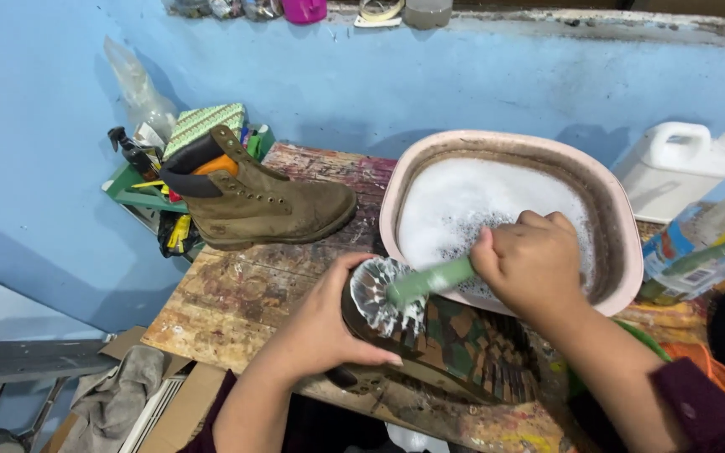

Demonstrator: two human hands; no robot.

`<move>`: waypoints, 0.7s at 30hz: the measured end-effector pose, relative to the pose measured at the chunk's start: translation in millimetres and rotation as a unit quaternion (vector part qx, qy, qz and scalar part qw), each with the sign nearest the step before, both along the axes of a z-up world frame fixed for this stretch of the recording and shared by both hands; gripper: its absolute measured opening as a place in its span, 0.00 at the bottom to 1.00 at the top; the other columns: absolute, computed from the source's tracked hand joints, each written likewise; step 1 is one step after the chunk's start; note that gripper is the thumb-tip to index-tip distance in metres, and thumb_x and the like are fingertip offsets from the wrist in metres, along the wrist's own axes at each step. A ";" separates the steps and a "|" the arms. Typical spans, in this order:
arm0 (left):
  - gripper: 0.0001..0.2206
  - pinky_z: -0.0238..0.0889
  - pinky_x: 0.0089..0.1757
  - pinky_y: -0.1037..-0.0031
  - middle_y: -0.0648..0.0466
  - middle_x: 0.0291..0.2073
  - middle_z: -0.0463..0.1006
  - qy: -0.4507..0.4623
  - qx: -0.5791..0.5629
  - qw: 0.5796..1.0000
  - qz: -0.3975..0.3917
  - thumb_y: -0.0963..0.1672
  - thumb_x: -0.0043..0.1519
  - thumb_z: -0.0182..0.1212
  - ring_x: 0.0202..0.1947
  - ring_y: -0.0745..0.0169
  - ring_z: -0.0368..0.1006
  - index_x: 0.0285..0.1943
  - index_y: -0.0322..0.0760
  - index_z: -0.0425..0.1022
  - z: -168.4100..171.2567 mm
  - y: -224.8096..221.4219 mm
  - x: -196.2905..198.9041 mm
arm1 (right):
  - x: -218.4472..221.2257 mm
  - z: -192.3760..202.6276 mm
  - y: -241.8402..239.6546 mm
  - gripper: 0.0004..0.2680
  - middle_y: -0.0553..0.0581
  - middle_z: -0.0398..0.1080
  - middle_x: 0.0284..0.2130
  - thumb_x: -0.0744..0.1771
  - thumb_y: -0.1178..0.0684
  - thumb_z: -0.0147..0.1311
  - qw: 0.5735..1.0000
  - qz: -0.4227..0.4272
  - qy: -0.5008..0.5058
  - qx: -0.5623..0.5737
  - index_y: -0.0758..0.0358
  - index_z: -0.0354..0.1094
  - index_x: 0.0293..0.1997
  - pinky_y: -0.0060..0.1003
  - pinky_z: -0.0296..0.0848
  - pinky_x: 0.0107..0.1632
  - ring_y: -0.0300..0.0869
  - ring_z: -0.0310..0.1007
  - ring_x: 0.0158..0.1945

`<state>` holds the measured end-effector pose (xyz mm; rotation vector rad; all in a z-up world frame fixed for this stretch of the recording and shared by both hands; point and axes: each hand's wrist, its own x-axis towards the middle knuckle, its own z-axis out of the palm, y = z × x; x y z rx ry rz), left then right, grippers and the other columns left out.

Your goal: Cleaning the sole of a camouflage boot using a brush, cloth, and soapy water at a workbench.

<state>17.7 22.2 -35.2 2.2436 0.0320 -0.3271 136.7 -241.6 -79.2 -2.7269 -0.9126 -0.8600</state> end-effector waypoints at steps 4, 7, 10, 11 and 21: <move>0.54 0.64 0.59 0.53 0.55 0.69 0.65 -0.006 0.002 1.000 0.009 0.52 0.34 0.83 0.67 0.55 0.64 0.72 0.56 0.51 0.2 0.4 1.0 | -16.0 -7.6 5.6 0.21 0.46 0.60 0.08 0.70 0.49 0.34 0.998 -0.017 -0.007 0.057 0.55 0.62 0.12 0.45 0.54 0.30 0.43 0.63 0.21; 0.54 0.63 0.59 0.50 0.45 0.64 0.70 -0.096 -0.038 0.995 -0.012 0.49 0.31 0.85 0.64 0.41 0.67 0.70 0.46 0.57 -23.3 10.6 0.5 | -7.1 -41.2 -28.1 0.19 0.49 0.66 0.10 0.69 0.48 0.40 0.997 0.017 -0.010 0.070 0.53 0.67 0.14 0.44 0.60 0.32 0.46 0.69 0.23; 0.55 0.62 0.60 0.47 0.43 0.63 0.70 -0.111 -0.035 0.993 -0.019 0.49 0.30 0.86 0.64 0.41 0.67 0.70 0.43 0.56 -19.3 7.4 3.3 | -30.9 -32.6 -51.2 0.18 0.48 0.65 0.09 0.69 0.50 0.47 0.994 -0.070 -0.087 0.015 0.50 0.67 0.13 0.38 0.58 0.29 0.45 0.72 0.22; 0.56 0.63 0.60 0.51 0.52 0.68 0.65 -0.032 0.001 0.999 -0.004 0.53 0.32 0.84 0.66 0.53 0.64 0.72 0.50 0.51 -12.3 3.4 4.1 | -46.1 -21.8 -55.0 0.21 0.42 0.62 0.08 0.71 0.51 0.46 0.976 -0.176 -0.119 -0.051 0.49 0.65 0.11 0.34 0.53 0.24 0.40 0.71 0.19; 0.55 0.66 0.58 0.55 0.51 0.65 0.68 -0.099 -0.020 0.995 -0.003 0.52 0.32 0.86 0.65 0.54 0.67 0.70 0.49 0.54 -22.5 5.3 2.4 | -87.6 -53.6 -57.3 0.18 0.56 0.61 0.11 0.69 0.49 0.51 0.969 -0.229 -0.087 -0.017 0.54 0.66 0.14 0.46 0.54 0.21 0.53 0.62 0.16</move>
